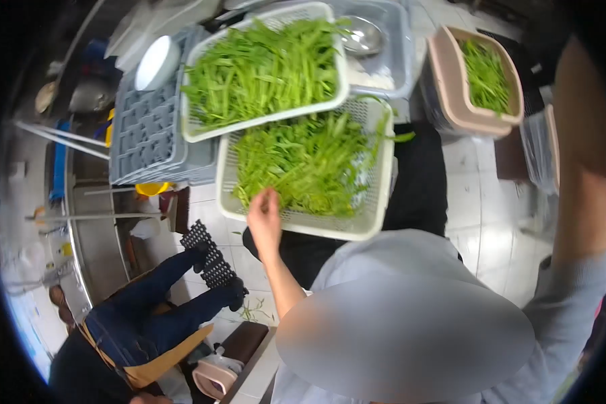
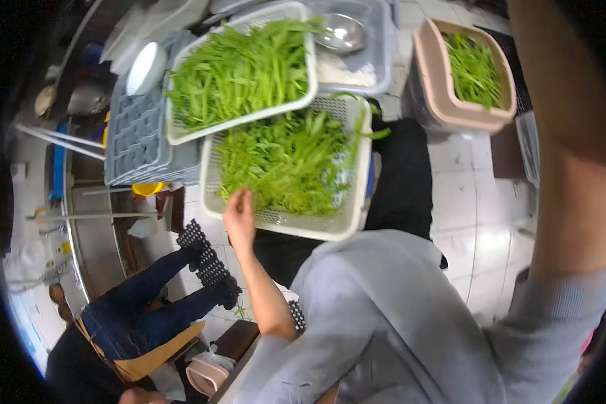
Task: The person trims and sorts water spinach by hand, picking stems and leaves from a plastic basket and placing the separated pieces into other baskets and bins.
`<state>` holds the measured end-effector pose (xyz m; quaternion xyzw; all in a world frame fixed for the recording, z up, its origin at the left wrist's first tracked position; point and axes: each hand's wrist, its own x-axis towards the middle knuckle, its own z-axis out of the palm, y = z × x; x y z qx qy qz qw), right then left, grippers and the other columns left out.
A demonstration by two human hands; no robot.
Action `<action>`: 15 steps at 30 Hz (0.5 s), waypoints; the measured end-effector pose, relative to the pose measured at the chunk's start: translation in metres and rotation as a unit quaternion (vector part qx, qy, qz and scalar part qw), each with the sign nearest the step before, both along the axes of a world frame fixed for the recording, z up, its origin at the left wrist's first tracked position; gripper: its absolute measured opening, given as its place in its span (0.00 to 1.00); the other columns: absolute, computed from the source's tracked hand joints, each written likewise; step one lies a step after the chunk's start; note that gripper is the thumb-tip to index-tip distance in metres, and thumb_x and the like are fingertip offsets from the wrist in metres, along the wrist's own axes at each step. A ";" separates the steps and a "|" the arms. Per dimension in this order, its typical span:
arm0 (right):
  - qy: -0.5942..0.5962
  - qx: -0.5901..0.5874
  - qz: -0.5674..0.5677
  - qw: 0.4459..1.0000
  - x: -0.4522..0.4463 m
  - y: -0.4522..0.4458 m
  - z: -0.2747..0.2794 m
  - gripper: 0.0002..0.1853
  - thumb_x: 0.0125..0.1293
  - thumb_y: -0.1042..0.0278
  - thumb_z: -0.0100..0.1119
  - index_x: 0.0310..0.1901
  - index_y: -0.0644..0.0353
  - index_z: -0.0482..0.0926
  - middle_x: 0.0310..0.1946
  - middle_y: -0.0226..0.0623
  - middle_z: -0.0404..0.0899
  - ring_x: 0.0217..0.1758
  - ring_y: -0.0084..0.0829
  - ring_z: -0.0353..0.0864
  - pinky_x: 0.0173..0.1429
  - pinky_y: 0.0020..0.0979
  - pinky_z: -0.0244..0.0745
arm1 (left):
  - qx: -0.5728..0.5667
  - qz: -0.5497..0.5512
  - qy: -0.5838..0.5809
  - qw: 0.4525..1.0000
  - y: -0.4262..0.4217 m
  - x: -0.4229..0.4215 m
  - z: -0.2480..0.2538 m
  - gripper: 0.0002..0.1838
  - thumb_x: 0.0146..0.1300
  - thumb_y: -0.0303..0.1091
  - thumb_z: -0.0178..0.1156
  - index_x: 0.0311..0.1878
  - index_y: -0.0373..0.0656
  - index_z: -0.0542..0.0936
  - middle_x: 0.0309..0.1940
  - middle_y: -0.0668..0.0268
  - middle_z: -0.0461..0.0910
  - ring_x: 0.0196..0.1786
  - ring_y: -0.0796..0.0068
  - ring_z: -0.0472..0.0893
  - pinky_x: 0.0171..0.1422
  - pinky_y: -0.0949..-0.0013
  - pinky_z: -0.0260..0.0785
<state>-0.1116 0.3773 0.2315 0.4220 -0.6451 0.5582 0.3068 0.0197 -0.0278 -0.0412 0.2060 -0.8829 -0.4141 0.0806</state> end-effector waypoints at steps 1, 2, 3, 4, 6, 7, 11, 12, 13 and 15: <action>0.007 0.002 0.002 1.000 -0.001 -0.004 0.002 0.22 0.60 0.64 0.67 0.54 0.65 0.78 0.52 0.43 0.79 0.58 0.38 0.78 0.59 0.38 0.75 | -0.015 -0.028 0.014 0.999 -0.008 -0.007 -0.013 0.12 0.68 0.32 0.60 0.50 0.35 0.82 0.40 0.54 0.84 0.40 0.62 0.85 0.46 0.65 0.75; 0.009 0.008 0.008 1.000 -0.001 -0.009 0.005 0.22 0.60 0.64 0.67 0.54 0.65 0.77 0.52 0.43 0.79 0.58 0.38 0.78 0.59 0.38 0.75 | -0.029 -0.043 0.001 0.999 -0.016 -0.024 -0.014 0.12 0.67 0.32 0.61 0.48 0.35 0.82 0.40 0.53 0.85 0.41 0.61 0.85 0.46 0.62 0.76; 0.013 0.010 0.012 1.000 0.001 -0.012 0.005 0.23 0.60 0.64 0.68 0.55 0.65 0.77 0.52 0.43 0.78 0.58 0.38 0.78 0.59 0.38 0.75 | -0.086 -0.091 0.047 0.991 -0.032 -0.035 -0.043 0.11 0.66 0.32 0.61 0.46 0.35 0.83 0.40 0.52 0.85 0.40 0.58 0.85 0.46 0.60 0.76; 0.018 0.011 0.019 1.000 0.001 -0.017 0.006 0.23 0.60 0.65 0.68 0.55 0.65 0.77 0.52 0.43 0.78 0.58 0.38 0.78 0.59 0.38 0.75 | -0.112 -0.105 0.030 0.988 -0.028 -0.041 -0.036 0.10 0.65 0.32 0.62 0.45 0.36 0.84 0.40 0.51 0.84 0.40 0.54 0.84 0.46 0.59 0.75; 0.030 0.021 0.023 0.999 0.002 -0.025 0.011 0.23 0.60 0.65 0.68 0.55 0.65 0.77 0.53 0.44 0.78 0.58 0.39 0.78 0.59 0.38 0.75 | -0.084 -0.090 -0.016 0.992 -0.019 -0.056 -0.023 0.10 0.64 0.32 0.62 0.45 0.37 0.84 0.39 0.53 0.84 0.38 0.53 0.83 0.46 0.59 0.74; 0.038 0.027 0.024 0.999 0.005 -0.030 0.012 0.24 0.60 0.65 0.68 0.56 0.65 0.76 0.53 0.44 0.78 0.59 0.39 0.78 0.59 0.38 0.75 | -0.076 -0.084 -0.005 0.994 -0.017 -0.061 -0.019 0.10 0.64 0.32 0.62 0.45 0.37 0.84 0.39 0.53 0.84 0.38 0.53 0.83 0.46 0.59 0.74; 0.054 0.040 0.033 0.997 0.007 -0.040 0.018 0.25 0.59 0.66 0.68 0.56 0.65 0.76 0.53 0.45 0.77 0.59 0.40 0.77 0.59 0.38 0.75 | -0.077 -0.082 0.001 0.994 -0.016 -0.065 -0.027 0.10 0.63 0.31 0.63 0.45 0.38 0.84 0.39 0.55 0.84 0.37 0.55 0.83 0.44 0.58 0.74; 0.055 0.036 0.035 0.997 0.007 -0.040 0.018 0.25 0.59 0.66 0.68 0.57 0.66 0.76 0.54 0.46 0.77 0.59 0.40 0.77 0.59 0.39 0.75 | -0.088 -0.100 0.003 0.991 -0.018 -0.064 -0.031 0.10 0.63 0.31 0.63 0.45 0.39 0.84 0.39 0.55 0.83 0.37 0.55 0.83 0.43 0.58 0.73; 0.056 0.033 0.036 0.997 0.008 -0.038 0.017 0.25 0.59 0.66 0.68 0.57 0.66 0.75 0.54 0.46 0.77 0.59 0.40 0.77 0.59 0.39 0.75 | -0.095 -0.104 -0.008 0.990 -0.020 -0.062 -0.036 0.10 0.63 0.31 0.63 0.45 0.39 0.84 0.39 0.55 0.83 0.37 0.55 0.83 0.43 0.58 0.73; 0.055 0.023 0.039 0.997 0.004 -0.034 0.018 0.26 0.59 0.66 0.68 0.57 0.66 0.75 0.54 0.47 0.77 0.59 0.40 0.77 0.59 0.39 0.75 | -0.104 -0.109 -0.015 0.988 -0.021 -0.063 -0.039 0.10 0.62 0.32 0.63 0.44 0.39 0.84 0.40 0.54 0.83 0.37 0.54 0.82 0.44 0.56 0.73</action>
